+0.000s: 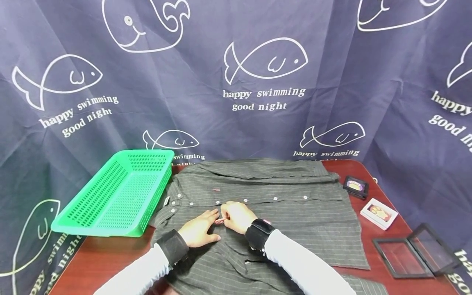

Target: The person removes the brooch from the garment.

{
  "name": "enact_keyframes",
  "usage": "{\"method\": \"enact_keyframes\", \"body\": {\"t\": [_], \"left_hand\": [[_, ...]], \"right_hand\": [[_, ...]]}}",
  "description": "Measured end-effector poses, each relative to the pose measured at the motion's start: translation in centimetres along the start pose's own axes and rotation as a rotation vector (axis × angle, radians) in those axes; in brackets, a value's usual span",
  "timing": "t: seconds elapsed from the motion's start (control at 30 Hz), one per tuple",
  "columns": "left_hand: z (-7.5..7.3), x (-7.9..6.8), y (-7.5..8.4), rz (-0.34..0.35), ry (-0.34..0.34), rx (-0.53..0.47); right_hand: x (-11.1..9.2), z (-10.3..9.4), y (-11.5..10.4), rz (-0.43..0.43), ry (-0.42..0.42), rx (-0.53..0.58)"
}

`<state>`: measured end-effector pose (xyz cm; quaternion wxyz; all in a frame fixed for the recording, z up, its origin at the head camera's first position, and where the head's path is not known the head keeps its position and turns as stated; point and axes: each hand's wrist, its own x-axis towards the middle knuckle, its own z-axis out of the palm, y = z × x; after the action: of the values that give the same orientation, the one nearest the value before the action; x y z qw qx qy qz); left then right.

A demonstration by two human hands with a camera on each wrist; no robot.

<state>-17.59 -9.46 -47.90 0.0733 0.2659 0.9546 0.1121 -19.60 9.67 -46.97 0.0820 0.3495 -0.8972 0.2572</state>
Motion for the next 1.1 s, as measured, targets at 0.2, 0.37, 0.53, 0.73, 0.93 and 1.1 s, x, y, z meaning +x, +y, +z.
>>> {"method": "enact_keyframes", "body": {"t": [0.2,0.37,0.53,0.73,0.93,1.1], "left_hand": [[-0.36,-0.01,0.05,0.010,-0.008,0.011],[-0.17,0.13,-0.14,0.023,0.017,0.023],[-0.22,0.12,-0.19,0.030,0.033,0.026],[-0.29,0.05,-0.04,0.025,0.018,0.030],[0.05,0.05,-0.15,0.022,0.012,0.029],[0.18,-0.03,-0.20,0.019,0.012,0.032]], "right_hand": [[0.04,-0.10,-0.32,-0.075,0.003,-0.087],[0.06,0.10,-0.18,-0.113,-0.006,-0.135],[0.05,0.26,-0.05,-0.111,-0.011,-0.151],[-0.10,0.10,-0.04,-0.111,-0.025,-0.137],[-0.33,-0.18,0.15,-0.122,-0.046,-0.154],[-0.70,-0.23,0.16,-0.164,-0.063,-0.184]]}}
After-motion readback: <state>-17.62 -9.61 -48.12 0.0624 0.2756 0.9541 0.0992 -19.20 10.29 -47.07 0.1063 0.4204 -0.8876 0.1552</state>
